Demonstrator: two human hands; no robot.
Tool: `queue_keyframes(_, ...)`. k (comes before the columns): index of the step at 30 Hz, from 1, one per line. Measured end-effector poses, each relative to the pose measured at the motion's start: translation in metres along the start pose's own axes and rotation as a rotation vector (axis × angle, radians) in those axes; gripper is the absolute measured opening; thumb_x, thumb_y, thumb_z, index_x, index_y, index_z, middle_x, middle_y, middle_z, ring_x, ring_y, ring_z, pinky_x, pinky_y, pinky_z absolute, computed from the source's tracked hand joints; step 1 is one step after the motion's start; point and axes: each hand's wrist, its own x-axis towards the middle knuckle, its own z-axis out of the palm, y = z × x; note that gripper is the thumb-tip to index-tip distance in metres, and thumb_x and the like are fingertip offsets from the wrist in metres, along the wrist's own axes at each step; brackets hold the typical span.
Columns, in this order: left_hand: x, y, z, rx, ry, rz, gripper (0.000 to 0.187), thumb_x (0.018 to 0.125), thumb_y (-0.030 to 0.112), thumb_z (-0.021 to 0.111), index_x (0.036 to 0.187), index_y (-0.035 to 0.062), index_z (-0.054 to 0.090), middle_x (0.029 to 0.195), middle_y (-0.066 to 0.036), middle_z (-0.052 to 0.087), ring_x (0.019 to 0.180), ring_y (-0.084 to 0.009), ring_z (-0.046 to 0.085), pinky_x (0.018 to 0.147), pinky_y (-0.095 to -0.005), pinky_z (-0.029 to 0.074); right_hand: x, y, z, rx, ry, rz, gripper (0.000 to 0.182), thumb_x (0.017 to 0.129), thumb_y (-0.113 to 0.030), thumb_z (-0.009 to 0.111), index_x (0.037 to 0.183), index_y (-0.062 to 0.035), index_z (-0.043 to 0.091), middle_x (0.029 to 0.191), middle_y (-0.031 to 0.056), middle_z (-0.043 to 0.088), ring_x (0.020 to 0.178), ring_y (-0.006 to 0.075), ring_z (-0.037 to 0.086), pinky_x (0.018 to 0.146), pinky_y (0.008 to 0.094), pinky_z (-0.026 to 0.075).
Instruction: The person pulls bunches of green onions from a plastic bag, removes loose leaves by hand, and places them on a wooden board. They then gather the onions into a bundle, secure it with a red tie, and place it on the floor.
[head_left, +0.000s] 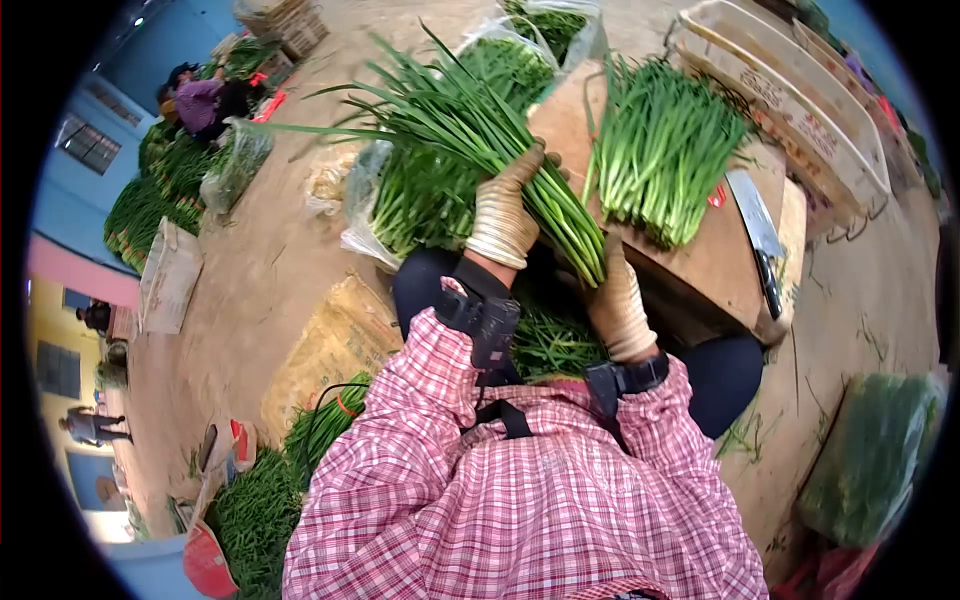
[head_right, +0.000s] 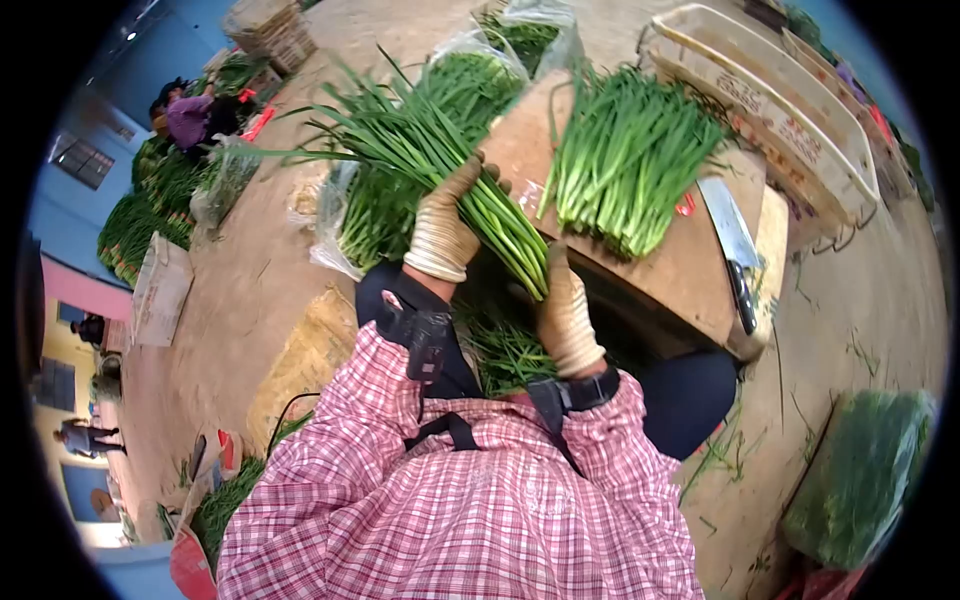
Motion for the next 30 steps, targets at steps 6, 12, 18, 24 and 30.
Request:
queue_keyframes(6, -0.005, 0.011, -0.02, 0.036, -0.007, 0.04, 0.026, 0.087, 0.013, 0.069, 0.109, 0.0026, 0.062, 0.092, -0.011, 0.068, 0.081, -0.0262, 0.066, 0.069, -0.0428, 0.056, 0.022, -0.038, -0.029, 0.084, 0.134, -0.03, 0.03, 0.096, -0.017, 0.056, 0.119, 0.0017, 0.058, 0.106, 0.0098, 0.064, 0.095, 0.0153, 0.058, 0.087, 0.0277, 0.046)
queue_keyframes(12, -0.021, 0.011, -0.023, -0.045, -0.003, 0.05, 0.022, 0.084, 0.007, 0.07, 0.104, -0.0004, 0.064, 0.091, -0.011, 0.068, 0.078, -0.0245, 0.067, 0.069, -0.0375, 0.058, 0.029, -0.045, -0.003, -0.242, -0.094, -0.177, 0.088, 0.061, -0.023, 0.086, 0.134, 0.0027, 0.043, 0.117, 0.0255, 0.06, 0.111, 0.0364, 0.058, 0.093, 0.0403, 0.046)
queue_keyframes(18, -0.017, -0.001, -0.047, 0.012, -0.008, 0.096, 0.024, 0.079, 0.009, 0.076, 0.099, 0.0034, 0.064, 0.088, -0.008, 0.069, 0.074, -0.0213, 0.066, 0.063, -0.0336, 0.055, 0.029, -0.041, -0.014, -0.391, -0.18, -0.225, 0.058, 0.08, -0.017, 0.072, 0.13, 0.0013, 0.049, 0.118, 0.022, 0.061, 0.107, 0.0316, 0.06, 0.093, 0.0373, 0.046)
queue_keyframes(24, -0.035, -0.03, -0.041, 0.263, -0.099, 0.262, 0.044, 0.077, 0.013, 0.079, 0.116, 0.0038, 0.061, 0.105, -0.002, 0.067, 0.094, -0.013, 0.06, 0.081, -0.0308, 0.051, 0.078, -0.101, -0.008, -0.078, -0.095, -0.225, 0.029, 0.094, -0.004, 0.055, 0.122, -0.0005, 0.059, 0.108, 0.0089, 0.062, 0.095, 0.0168, 0.057, 0.084, 0.0295, 0.047)
queue_keyframes(30, -0.016, -0.064, -0.05, 0.422, -0.179, 0.398, 0.036, 0.081, 0.008, 0.07, 0.116, 0.0032, 0.061, 0.104, 0.0, 0.068, 0.099, -0.0083, 0.056, 0.085, -0.0303, 0.049, 0.169, -0.101, 0.019, -0.387, -0.161, -0.515, 0.025, 0.091, -0.003, 0.056, 0.115, 0.0027, 0.058, 0.102, 0.0113, 0.061, 0.092, 0.0213, 0.057, 0.086, 0.0305, 0.045)
